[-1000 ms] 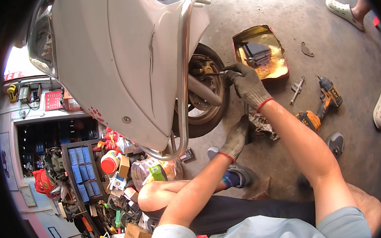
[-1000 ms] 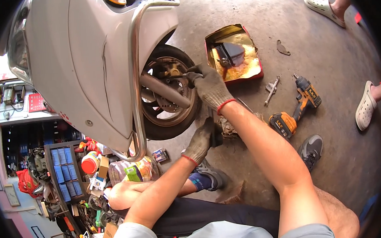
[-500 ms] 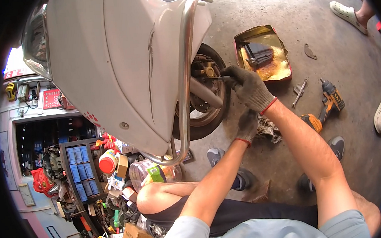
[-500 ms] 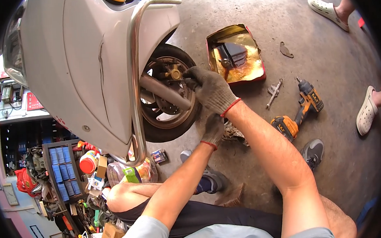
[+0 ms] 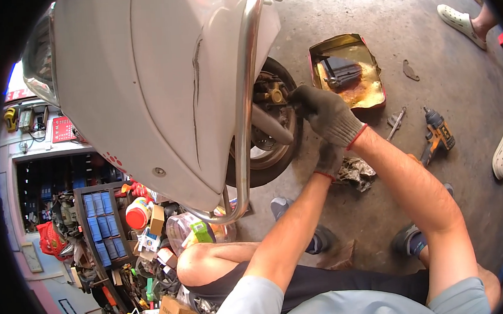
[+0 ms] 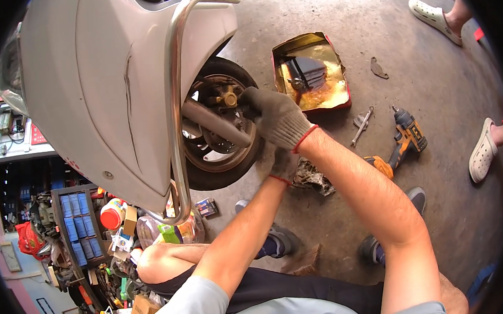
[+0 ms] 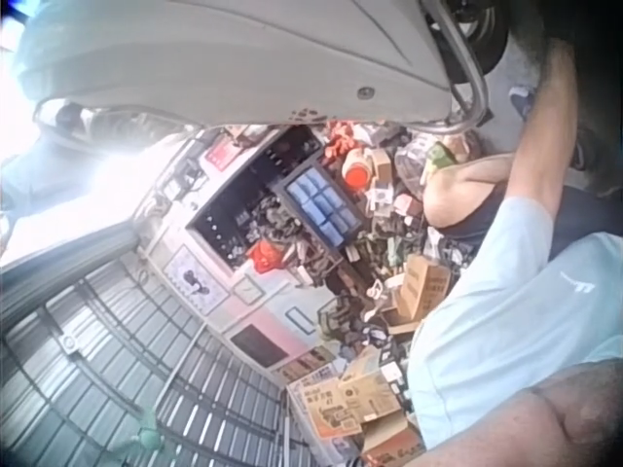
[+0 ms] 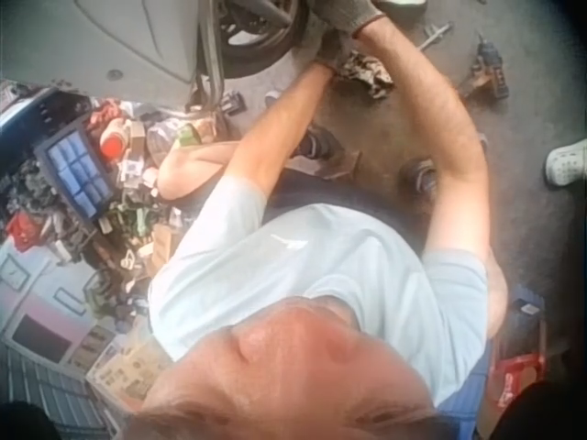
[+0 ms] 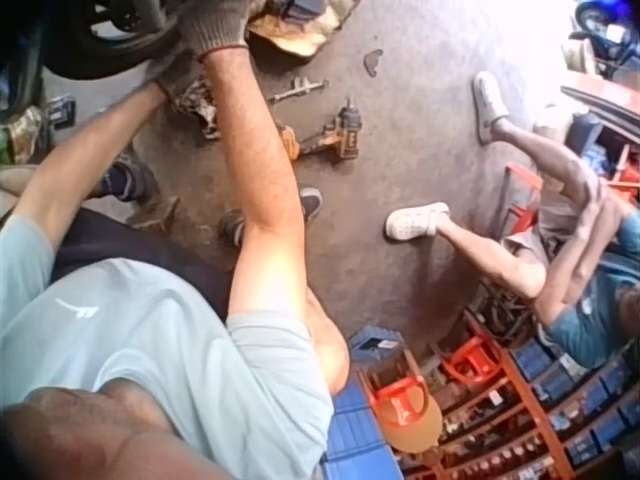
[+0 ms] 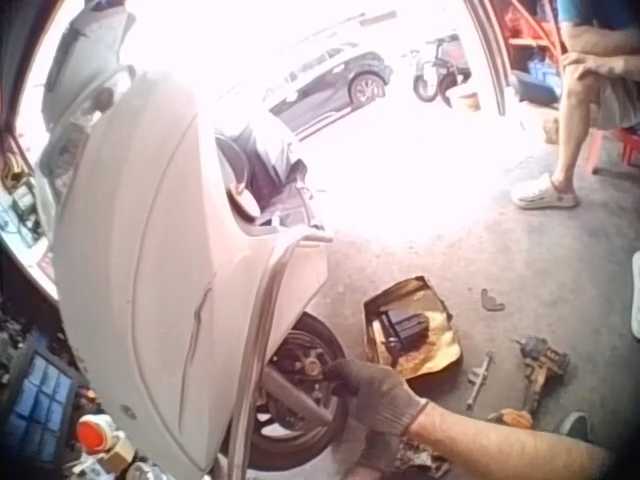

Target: Repairing the front brake caliper assembly on a motorcycle.

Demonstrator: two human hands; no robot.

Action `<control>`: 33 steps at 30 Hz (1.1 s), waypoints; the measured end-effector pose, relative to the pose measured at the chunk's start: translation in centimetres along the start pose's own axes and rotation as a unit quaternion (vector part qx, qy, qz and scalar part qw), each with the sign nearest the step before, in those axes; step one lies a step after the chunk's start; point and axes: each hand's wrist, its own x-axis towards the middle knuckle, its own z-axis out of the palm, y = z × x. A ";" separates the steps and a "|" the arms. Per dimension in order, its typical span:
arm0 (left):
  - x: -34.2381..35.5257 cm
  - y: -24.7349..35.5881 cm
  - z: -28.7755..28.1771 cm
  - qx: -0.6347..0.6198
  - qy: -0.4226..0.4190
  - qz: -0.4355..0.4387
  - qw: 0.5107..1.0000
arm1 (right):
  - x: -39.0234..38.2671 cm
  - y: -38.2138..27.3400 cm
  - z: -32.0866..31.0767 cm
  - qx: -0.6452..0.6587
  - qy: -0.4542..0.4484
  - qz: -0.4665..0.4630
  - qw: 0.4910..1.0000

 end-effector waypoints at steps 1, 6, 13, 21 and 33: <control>-0.6 1.2 2.3 -0.119 0.009 -0.045 0.992 | -0.9 1.9 -0.8 -0.015 0.003 0.017 1.000; -2.0 -0.9 0.7 -0.147 -0.012 -0.090 0.985 | -0.5 1.0 -0.4 -0.024 -0.007 0.043 0.999; -1.6 -7.1 1.3 -0.118 0.031 -0.036 0.992 | 1.0 -2.6 0.0 -0.111 -0.012 0.037 0.993; -1.8 -5.8 5.1 -0.047 0.050 -0.049 0.996 | 1.8 -0.5 -0.2 -0.362 -0.069 -0.003 0.930; -1.3 -1.5 3.1 -0.026 0.061 0.067 0.996 | 2.3 0.1 0.7 -0.361 0.002 -0.067 0.930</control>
